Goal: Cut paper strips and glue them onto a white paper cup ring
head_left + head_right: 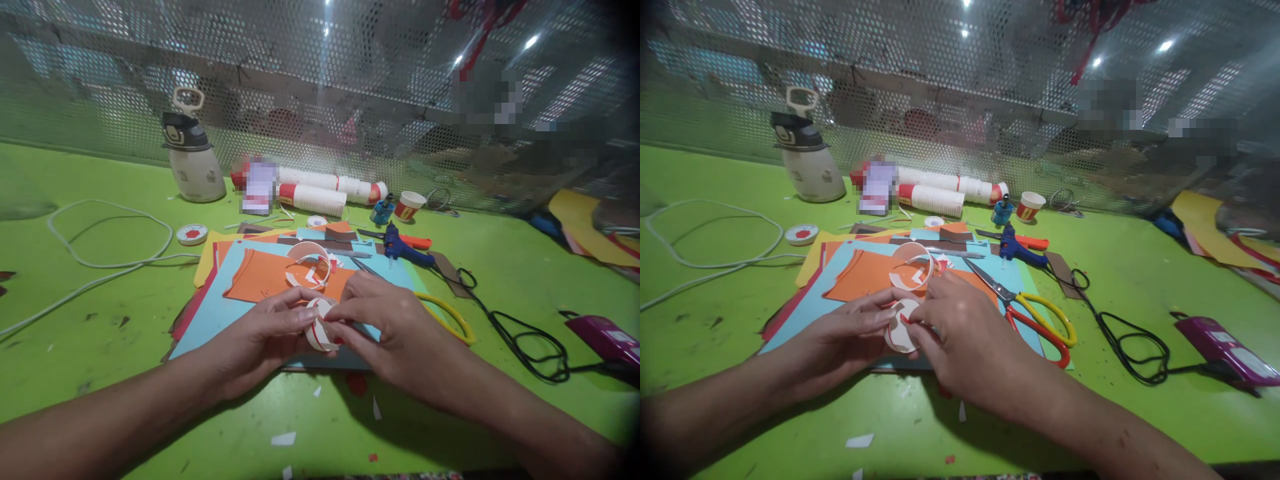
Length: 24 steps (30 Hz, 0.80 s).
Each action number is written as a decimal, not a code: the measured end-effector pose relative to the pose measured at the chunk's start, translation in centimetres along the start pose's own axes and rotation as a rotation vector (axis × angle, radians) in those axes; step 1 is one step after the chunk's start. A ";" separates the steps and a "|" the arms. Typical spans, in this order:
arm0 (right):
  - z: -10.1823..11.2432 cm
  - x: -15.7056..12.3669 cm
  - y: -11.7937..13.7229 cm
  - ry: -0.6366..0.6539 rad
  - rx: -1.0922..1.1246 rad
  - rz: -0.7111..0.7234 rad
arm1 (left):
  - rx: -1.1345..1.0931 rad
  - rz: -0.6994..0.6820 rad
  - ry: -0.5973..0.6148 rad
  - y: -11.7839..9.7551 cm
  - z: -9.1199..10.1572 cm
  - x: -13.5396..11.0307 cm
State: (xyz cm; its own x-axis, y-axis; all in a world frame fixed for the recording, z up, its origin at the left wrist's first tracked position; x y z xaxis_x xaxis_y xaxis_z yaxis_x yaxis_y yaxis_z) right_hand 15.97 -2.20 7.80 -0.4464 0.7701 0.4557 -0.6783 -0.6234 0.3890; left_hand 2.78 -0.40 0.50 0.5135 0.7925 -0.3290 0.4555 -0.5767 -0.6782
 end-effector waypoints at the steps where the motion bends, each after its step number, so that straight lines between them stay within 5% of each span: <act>1: 0.0 0.0 0.0 0.000 0.000 -0.001 | 0.003 -0.001 0.000 0.0 0.0 0.0; 24: -0.2 -0.3 0.1 -0.031 -0.005 0.023 | 0.004 -0.010 0.014 0.0 0.1 0.2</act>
State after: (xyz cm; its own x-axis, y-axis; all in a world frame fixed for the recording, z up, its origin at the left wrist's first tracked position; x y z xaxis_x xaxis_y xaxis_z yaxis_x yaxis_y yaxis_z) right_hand 15.93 -2.43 7.56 -0.4432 0.7512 0.4892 -0.6710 -0.6399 0.3745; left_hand 2.77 -0.22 0.38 0.5191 0.7952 -0.3133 0.4579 -0.5683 -0.6837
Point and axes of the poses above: each hand's wrist, its own x-axis towards the middle knuckle, its own z-axis out of the back of the hand, y = z × x, the point moved 4 cm from there along x, towards the middle knuckle, and after that the axes turned 14 degrees about -y, right-handed, at the moved point
